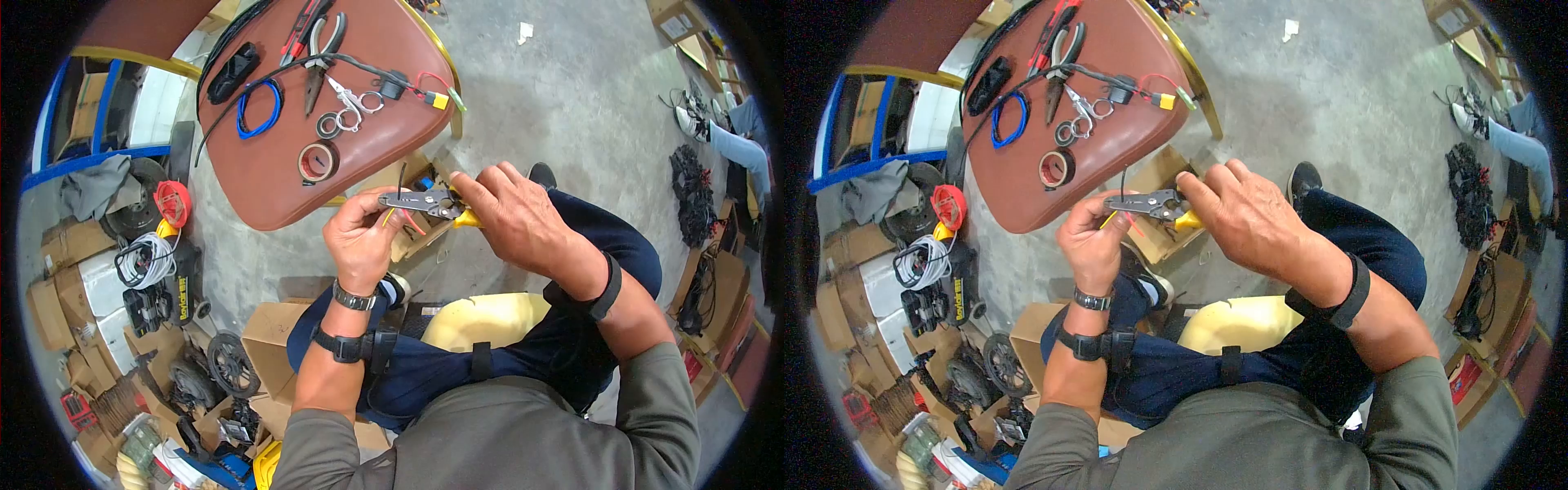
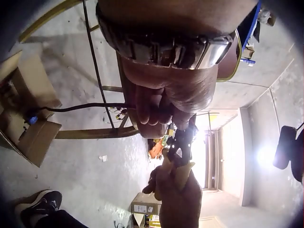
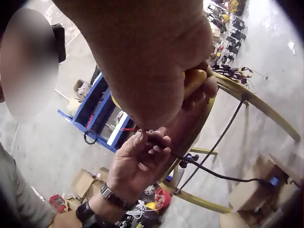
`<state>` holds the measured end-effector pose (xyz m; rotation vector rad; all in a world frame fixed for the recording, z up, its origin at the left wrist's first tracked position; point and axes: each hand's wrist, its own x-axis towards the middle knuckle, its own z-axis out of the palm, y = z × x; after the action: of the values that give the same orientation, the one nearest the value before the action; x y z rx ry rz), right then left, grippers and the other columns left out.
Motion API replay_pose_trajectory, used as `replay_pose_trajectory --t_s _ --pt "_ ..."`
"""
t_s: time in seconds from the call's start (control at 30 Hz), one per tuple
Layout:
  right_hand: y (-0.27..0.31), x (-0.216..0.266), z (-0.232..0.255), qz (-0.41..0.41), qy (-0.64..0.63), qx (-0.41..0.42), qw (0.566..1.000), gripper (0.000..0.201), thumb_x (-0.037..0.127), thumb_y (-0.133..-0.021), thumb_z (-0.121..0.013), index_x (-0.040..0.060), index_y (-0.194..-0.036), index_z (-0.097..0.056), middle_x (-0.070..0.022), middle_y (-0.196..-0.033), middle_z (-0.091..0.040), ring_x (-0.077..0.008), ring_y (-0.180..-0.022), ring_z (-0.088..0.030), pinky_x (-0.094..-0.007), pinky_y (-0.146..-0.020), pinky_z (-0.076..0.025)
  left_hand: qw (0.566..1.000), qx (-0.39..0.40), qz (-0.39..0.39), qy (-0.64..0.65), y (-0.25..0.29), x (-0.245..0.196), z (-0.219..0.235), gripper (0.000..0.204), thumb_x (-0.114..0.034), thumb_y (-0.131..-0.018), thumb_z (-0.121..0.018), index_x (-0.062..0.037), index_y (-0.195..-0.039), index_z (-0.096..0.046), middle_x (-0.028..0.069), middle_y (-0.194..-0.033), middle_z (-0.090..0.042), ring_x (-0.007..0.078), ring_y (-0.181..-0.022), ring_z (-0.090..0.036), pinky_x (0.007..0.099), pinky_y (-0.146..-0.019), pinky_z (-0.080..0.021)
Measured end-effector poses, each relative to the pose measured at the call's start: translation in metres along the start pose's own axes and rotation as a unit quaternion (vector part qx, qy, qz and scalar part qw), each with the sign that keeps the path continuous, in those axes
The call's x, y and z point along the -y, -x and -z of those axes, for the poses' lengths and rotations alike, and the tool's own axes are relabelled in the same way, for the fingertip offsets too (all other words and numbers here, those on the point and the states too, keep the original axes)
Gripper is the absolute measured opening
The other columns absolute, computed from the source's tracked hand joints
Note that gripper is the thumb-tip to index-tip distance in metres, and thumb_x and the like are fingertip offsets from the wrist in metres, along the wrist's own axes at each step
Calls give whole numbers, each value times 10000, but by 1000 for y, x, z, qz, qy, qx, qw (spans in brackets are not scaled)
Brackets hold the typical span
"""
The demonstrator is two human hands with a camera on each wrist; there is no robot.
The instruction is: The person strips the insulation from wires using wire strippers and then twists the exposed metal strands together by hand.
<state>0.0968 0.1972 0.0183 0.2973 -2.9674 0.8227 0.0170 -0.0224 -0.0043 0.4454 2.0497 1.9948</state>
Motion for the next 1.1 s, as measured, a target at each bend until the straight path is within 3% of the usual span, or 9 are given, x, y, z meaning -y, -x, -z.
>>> replay_pose_trajectory --t_s 0.23,0.33,0.43,0.53,0.63,0.73,0.8,0.93,1.1 --pt "2 -4 -9 -38 -97 20 994 294 47 -831 -643 -2 -1096 -525 -195 -933 -602 -400 -873 -616 -473 -735 -506 1000 7 -13 14 0 7 0 204 -46 -854 -784 34 -1001 -668 133 -1041 -732 152 -909 -677 295 -829 -549" --pt "3 -4 -12 -70 -151 77 983 296 58 -846 -658 2 -1088 -497 -225 -916 -628 -447 -837 -631 -511 -694 -504 999 -6 -7 40 0 5 -3 207 -55 -863 -779 31 -1012 -664 137 -1030 -732 166 -920 -684 306 -842 -554" --pt "1 -4 -12 -47 -153 58 985 311 71 -850 -660 5 -1087 -469 -227 -878 -641 -463 -793 -630 -528 -653 -500 998 -11 1 64 0 5 -4 205 -57 -871 -772 28 -1022 -661 138 -1025 -731 174 -927 -689 313 -850 -557" --pt "-3 -1 -4 -79 -134 123 980 353 126 -886 -701 9 -1137 -482 -223 -940 -640 -437 -853 -632 -496 -727 -501 996 -14 12 84 0 4 -4 202 -51 -875 -766 25 -1031 -661 139 -1022 -732 177 -927 -693 312 -850 -560" --pt "-5 -1 -12 -91 -126 130 979 339 147 -889 -699 12 -1107 -478 -224 -914 -640 -446 -844 -627 -501 -718 -498 995 -24 34 96 3 10 -3 189 -30 -880 -754 26 -1036 -662 136 -1030 -729 174 -923 -691 305 -834 -564" --pt "-4 2 -24 -77 -145 56 985 335 166 -877 -677 6 -1082 -465 -221 -905 -658 -456 -800 -642 -535 -661 -500 998 -39 -1 39 -2 14 -2 164 0 -887 -736 37 -1029 -662 124 -1063 -708 163 -918 -678 303 -808 -568" --pt "-5 4 -22 -78 -147 74 983 341 209 -891 -673 8 -1079 -471 -217 -905 -658 -451 -816 -643 -534 -674 -500 995 -61 -60 -43 -5 14 -5 145 20 -890 -724 47 -1017 -660 112 -1079 -687 154 -908 -665 305 -789 -570" --pt "-9 6 -14 -53 -128 84 987 356 275 -914 -664 20 -1085 -484 -214 -908 -657 -439 -856 -645 -523 -704 -502 996 -65 -54 -38 -4 16 -2 132 54 -867 -728 59 -986 -672 93 -1072 -651 141 -924 -611 265 -776 -512" --pt "-6 5 -22 -61 -142 72 985 316 176 -895 -635 23 -1124 -480 -206 -937 -651 -428 -886 -644 -511 -730 -510 995 -70 -65 -27 -2 13 -3 133 48 -865 -733 61 -985 -678 99 -1067 -651 141 -901 -611 265 -752 -516"
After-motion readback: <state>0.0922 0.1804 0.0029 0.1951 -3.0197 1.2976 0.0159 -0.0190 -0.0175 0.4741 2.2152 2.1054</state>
